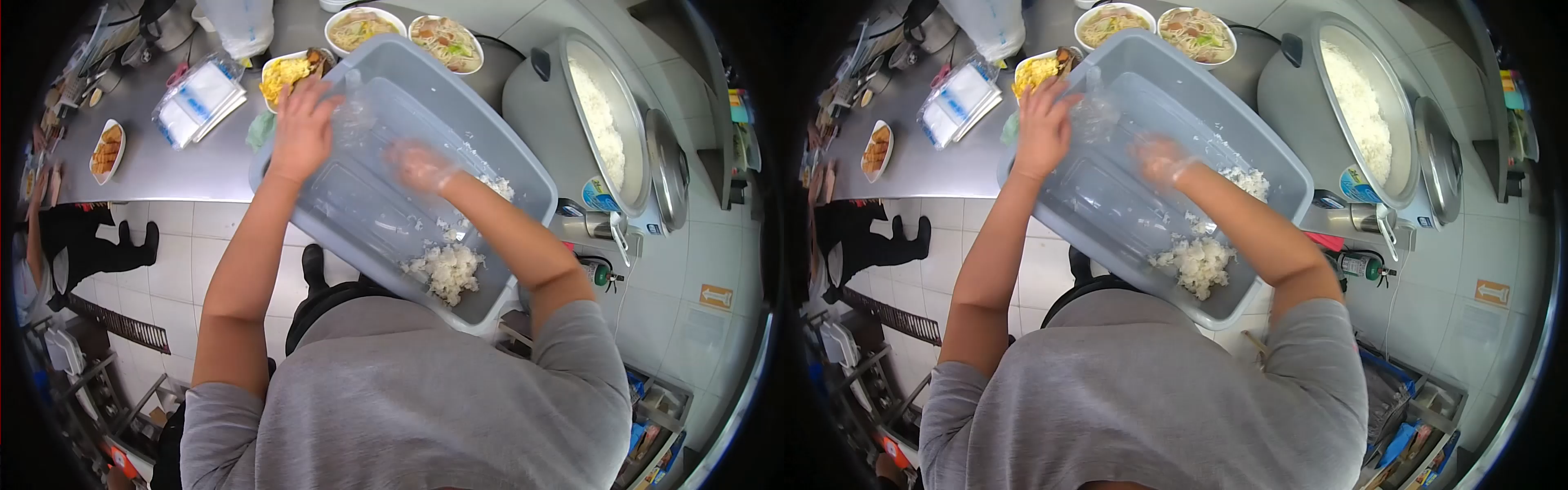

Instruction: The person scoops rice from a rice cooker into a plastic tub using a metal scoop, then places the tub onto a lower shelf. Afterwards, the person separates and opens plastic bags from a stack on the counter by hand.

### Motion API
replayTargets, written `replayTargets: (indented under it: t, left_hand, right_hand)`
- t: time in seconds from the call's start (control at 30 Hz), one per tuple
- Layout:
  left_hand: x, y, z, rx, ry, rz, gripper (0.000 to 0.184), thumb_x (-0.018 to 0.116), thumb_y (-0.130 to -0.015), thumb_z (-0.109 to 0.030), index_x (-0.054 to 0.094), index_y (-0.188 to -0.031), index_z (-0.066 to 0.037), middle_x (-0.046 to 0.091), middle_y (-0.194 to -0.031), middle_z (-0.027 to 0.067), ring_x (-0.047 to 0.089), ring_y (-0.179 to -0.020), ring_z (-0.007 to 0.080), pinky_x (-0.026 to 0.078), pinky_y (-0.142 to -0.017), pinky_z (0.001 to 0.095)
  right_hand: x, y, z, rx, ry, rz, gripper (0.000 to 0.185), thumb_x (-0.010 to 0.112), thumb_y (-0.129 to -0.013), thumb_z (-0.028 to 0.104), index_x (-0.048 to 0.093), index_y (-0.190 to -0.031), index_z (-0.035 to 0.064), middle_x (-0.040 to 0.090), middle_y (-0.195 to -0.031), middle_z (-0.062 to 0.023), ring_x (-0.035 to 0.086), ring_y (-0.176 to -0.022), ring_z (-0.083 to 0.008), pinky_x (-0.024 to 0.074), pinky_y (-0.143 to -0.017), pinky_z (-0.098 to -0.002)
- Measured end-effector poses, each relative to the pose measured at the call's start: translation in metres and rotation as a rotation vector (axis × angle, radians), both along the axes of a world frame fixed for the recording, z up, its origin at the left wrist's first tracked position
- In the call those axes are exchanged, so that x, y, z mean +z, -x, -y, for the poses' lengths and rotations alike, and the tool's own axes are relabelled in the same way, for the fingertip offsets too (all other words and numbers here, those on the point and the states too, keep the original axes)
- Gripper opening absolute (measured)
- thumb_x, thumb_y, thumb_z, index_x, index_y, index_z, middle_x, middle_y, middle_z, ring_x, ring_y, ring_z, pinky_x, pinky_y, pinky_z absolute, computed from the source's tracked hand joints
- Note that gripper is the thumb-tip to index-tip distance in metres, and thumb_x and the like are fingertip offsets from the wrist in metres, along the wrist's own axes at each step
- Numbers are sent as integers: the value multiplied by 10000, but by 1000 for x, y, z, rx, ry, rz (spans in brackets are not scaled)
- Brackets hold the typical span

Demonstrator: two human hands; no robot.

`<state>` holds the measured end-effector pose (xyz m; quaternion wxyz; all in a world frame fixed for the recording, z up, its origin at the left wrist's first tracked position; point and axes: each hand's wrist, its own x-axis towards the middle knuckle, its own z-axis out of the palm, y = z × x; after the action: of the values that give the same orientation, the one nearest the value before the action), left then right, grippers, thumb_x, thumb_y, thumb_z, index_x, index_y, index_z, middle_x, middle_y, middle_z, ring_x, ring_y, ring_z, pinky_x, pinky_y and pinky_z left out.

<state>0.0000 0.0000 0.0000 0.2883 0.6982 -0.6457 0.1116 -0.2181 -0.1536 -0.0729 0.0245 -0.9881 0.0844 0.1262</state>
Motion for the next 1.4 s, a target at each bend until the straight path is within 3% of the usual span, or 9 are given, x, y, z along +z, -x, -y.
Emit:
replayTargets:
  t: [0.17, 0.23, 0.4, 0.6, 0.8, 0.97, 1.07, 1.2, 1.4]
  left_hand:
    - [-7, -16, 9, 291, -199, -83, 570, 549, -727, -8, 489, -1271, -165, 477, -1297, 115, 466, -1182, 314, 350, -1000, 449]
    - [-5, 7, 7, 328, -276, -121, 600, 548, -721, -3, 468, -1291, -175, 476, -1296, 120, 485, -1157, 315, 384, -959, 434]
    - [-1, 4, 1, 352, -312, -101, 672, 567, -699, -3, 428, -1324, -205, 480, -1292, 123, 509, -1114, 318, 415, -914, 434]
    - [-4, 5, -6, 363, -308, -101, 696, 588, -674, -9, 430, -1318, -221, 495, -1278, 108, 535, -1062, 318, 443, -875, 434]
    - [-2, 8, -10, 386, -305, -56, 652, 562, -701, -5, 445, -1309, -211, 504, -1266, 109, 546, -1040, 317, 452, -852, 437]
    - [-4, 1, -30, 427, -265, -78, 624, 532, -731, 11, 445, -1315, -190, 505, -1257, 127, 541, -1050, 325, 432, -877, 433]
    - [-9, 0, -41, 465, -229, -90, 618, 516, -740, 24, 444, -1318, -184, 504, -1253, 142, 537, -1059, 329, 423, -889, 432]
    - [-3, 4, -48, 541, -253, -99, 577, 501, -775, 15, 455, -1313, -188, 514, -1235, 132, 540, -1056, 321, 434, -870, 429]
    - [5, 9, -42, 580, -263, -85, 498, 496, -836, -35, 477, -1304, -201, 541, -1193, 107, 558, -1025, 303, 456, -829, 419]
  right_hand:
    - [60, 9, -4, -595, -195, -234, 355, 516, -789, 159, 598, -1108, 25, 595, -1115, -213, 570, -1038, -351, 461, -865, -411]
    - [79, 70, 23, -387, -145, -600, 296, 530, -795, 172, 624, -1023, 9, 619, -1030, -226, 586, -984, -363, 472, -843, -411]
    - [86, 117, 14, -807, 10, -343, 344, 514, -844, 307, 659, -1022, 52, 627, -1070, -187, 602, -1001, -328, 476, -846, -416]
    - [154, 121, -58, -440, -271, -882, 476, 472, -891, 460, 624, -1090, 56, 594, -1139, -191, 563, -1063, -350, 426, -929, -418]
    - [66, 110, 13, -529, -118, 81, 402, 548, -815, 294, 598, -1132, 53, 606, -1123, -174, 572, -1049, -333, 457, -881, -437]
    - [99, 92, -57, -551, -322, -379, 328, 539, -802, 247, 612, -1046, 40, 632, -913, -210, 616, -905, -321, 447, -866, -434]
    - [126, 93, -50, -490, -464, -529, 363, 541, -810, 275, 599, -1102, 68, 617, -1037, -201, 591, -1006, -316, 439, -904, -419]
    - [111, 108, -10, -815, -122, 35, 393, 500, -840, 255, 573, -1176, 64, 544, -1215, -176, 504, -1157, -328, 410, -965, -433]
    - [77, 128, -6, -842, -275, -566, 490, 550, -821, 345, 548, -1224, 66, 544, -1237, -176, 513, -1158, -320, 414, -960, -422]
